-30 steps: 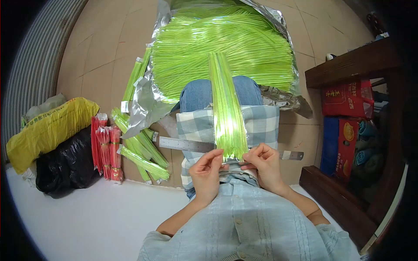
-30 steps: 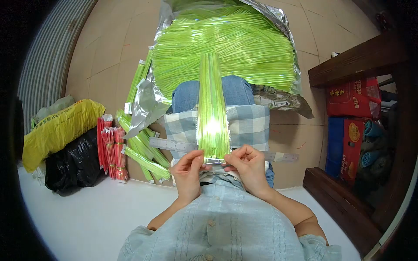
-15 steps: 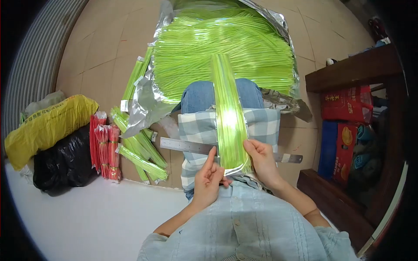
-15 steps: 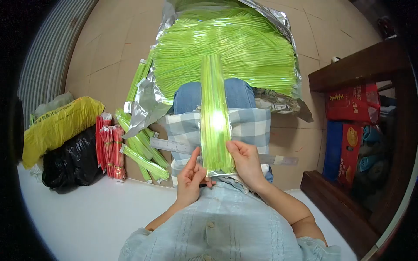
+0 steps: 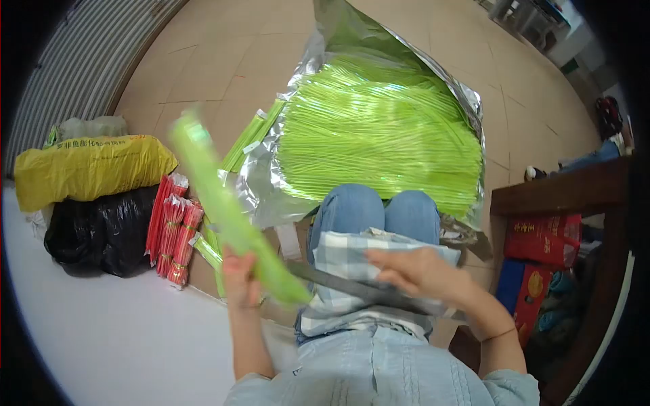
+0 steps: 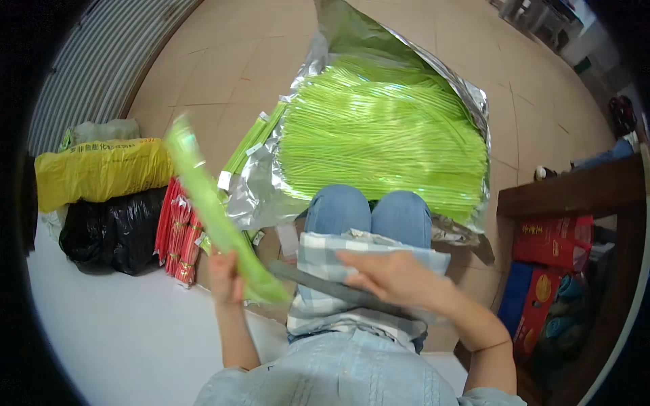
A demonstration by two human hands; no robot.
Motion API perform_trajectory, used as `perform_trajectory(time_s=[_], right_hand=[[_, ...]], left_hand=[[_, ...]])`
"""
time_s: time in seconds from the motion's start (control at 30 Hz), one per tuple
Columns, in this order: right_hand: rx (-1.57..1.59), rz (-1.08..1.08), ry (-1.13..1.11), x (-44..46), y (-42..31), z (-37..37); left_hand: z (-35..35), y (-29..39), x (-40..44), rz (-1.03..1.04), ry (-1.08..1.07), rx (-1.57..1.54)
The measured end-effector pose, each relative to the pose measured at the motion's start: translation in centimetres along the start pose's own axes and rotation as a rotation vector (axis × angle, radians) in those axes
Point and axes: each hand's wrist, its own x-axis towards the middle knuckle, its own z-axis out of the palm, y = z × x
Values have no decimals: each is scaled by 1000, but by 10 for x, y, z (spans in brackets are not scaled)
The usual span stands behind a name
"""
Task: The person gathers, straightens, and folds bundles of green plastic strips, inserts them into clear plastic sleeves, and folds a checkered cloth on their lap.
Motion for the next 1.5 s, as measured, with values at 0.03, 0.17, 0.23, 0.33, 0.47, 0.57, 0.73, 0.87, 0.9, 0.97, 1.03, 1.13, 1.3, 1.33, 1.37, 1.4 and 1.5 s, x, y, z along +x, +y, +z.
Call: perform_trajectory(time_s=[0.03,0.17,0.23,0.33,0.47,0.57,0.73,0.87,0.9,0.97,1.03,1.13,1.3,1.33,1.37,1.4,1.5], right_hand=[[-21,-55,102,15,13,-12],[97,126,200,101,75,-49],[10,182,129,151,134,-45],[-133,208,1,216,216,-13],[-308,184,-136,272,283,35],[-416,172,-272,290,300,68],[-654,-77,-262,279,319,119],[-651,-197,-193,277,324,118],[-645,-242,-122,280,322,112],[-622,-269,-60,280,323,103],[-588,-255,-77,279,326,98],[-609,-285,-75,278,337,97],[-631,-304,-97,274,335,95],[-640,-325,-93,274,337,96],[-618,-323,-123,274,338,98],[-597,-318,-154,273,339,101],[-534,-254,-298,273,333,107]], left_hand=[[-33,5,10,46,85,39],[-156,-4,38,65,296,104],[-210,-33,56,-14,545,457],[-228,-70,78,-77,881,1058],[-128,-72,146,116,565,695],[-47,-82,209,65,304,803],[46,-156,320,-667,391,509],[-90,-373,337,-1083,379,92],[-119,-415,328,-1101,355,-95],[-126,-448,320,-1059,510,-243],[-99,-433,309,-951,720,-275],[-39,-360,285,-690,752,-252],[-34,-358,272,-627,754,-245],[-37,-361,272,-622,750,-281],[-35,-358,274,-613,743,-319],[-30,-357,273,-504,674,-435],[-25,-351,276,-588,729,-324]])
